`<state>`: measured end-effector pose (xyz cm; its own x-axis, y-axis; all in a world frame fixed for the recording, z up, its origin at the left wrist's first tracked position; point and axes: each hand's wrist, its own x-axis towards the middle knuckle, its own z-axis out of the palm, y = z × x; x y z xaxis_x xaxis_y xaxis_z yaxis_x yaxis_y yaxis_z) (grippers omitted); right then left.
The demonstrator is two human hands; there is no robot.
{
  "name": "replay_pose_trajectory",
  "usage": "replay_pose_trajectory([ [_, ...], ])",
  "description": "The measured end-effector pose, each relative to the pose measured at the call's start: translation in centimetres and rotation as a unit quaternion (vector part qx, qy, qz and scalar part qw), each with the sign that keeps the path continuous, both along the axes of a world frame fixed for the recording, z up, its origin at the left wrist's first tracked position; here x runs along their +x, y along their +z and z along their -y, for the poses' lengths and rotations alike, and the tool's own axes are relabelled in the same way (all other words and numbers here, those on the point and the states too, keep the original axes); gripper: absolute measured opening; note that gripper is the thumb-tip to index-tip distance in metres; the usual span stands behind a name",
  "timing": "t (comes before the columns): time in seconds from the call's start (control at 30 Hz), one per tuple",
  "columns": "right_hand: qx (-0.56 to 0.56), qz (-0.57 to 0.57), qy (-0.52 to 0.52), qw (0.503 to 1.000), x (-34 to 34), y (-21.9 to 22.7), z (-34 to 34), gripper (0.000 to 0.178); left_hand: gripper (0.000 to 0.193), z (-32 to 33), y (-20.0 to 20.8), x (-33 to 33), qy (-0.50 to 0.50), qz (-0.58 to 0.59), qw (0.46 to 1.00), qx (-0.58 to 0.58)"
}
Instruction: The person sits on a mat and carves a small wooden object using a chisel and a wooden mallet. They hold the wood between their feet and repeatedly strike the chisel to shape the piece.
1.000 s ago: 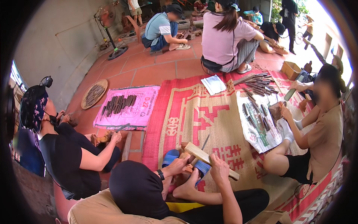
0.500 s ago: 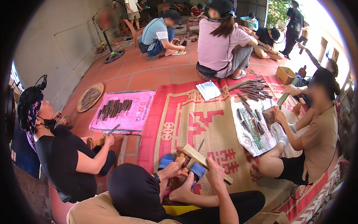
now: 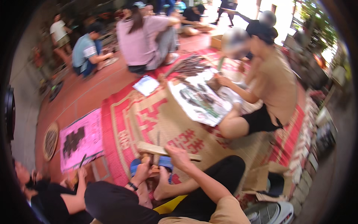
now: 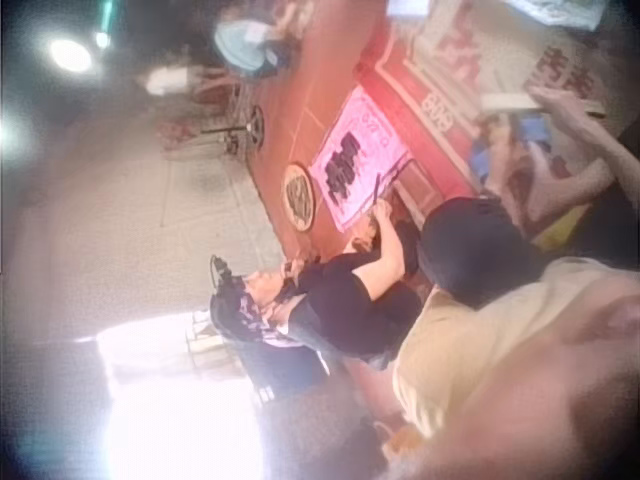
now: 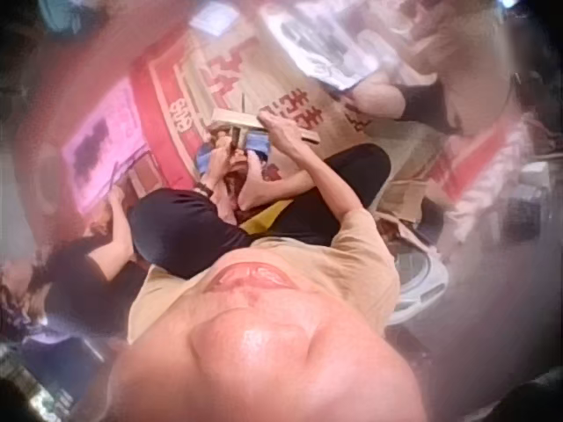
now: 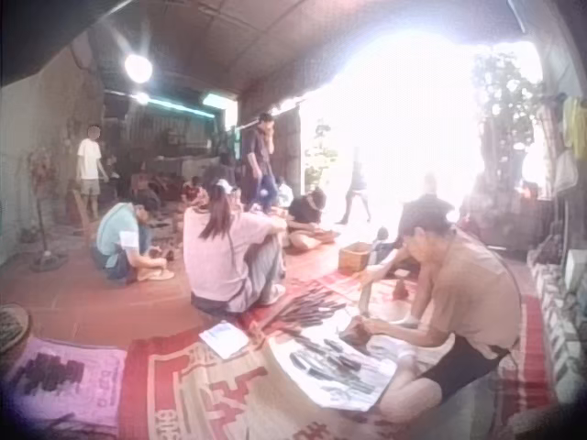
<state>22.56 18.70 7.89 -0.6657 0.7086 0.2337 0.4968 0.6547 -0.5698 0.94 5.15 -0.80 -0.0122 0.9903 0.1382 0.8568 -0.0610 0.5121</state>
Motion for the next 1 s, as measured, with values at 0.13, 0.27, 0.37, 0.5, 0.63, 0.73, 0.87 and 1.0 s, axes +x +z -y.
replay_pose_trajectory([
  [0.13, 0.016, 0.082, 0.002, 0.996, 0.1, 0.8, -0.2, 0.018, 0.046, -0.8, -0.8, 0.2, -0.001, -0.004, 1.000, 0.002],
  [0.27, 0.003, 0.078, -0.004, 0.997, 0.4, 0.4, 0.0, 0.024, 0.039, -0.5, 0.4, 0.9, 0.037, 0.054, 0.996, 0.060],
  [0.37, -0.019, 0.071, -0.006, 0.997, 0.4, 0.2, 0.3, 0.029, 0.040, -0.3, -0.3, 0.5, 0.053, 0.077, 0.994, 0.047],
  [0.5, -0.032, 0.069, -0.003, 0.997, 0.3, 0.6, 0.3, 0.029, 0.044, -0.3, -1.0, 0.1, 0.014, 0.047, 0.997, 0.057],
  [0.63, -0.056, 0.060, -0.012, 0.997, 0.3, 1.5, 0.5, 0.028, 0.041, -0.2, 0.3, 0.3, -0.001, 0.035, 0.998, 0.048],
  [0.73, -0.058, 0.018, -0.032, 0.998, 0.0, 1.4, 0.6, 0.028, 0.035, -0.6, 1.2, 0.6, -0.008, 0.030, 0.999, -0.008],
  [0.87, -0.016, 0.047, 0.010, 0.999, 0.2, 1.1, 0.0, 0.027, 0.031, -0.9, 1.3, 1.0, -0.005, 0.009, 1.000, -0.007],
  [1.0, 0.001, 0.046, -0.013, 0.999, 0.6, 1.3, 0.1, 0.026, 0.031, -1.1, 1.7, 1.3, -0.001, 0.009, 1.000, 0.015],
])
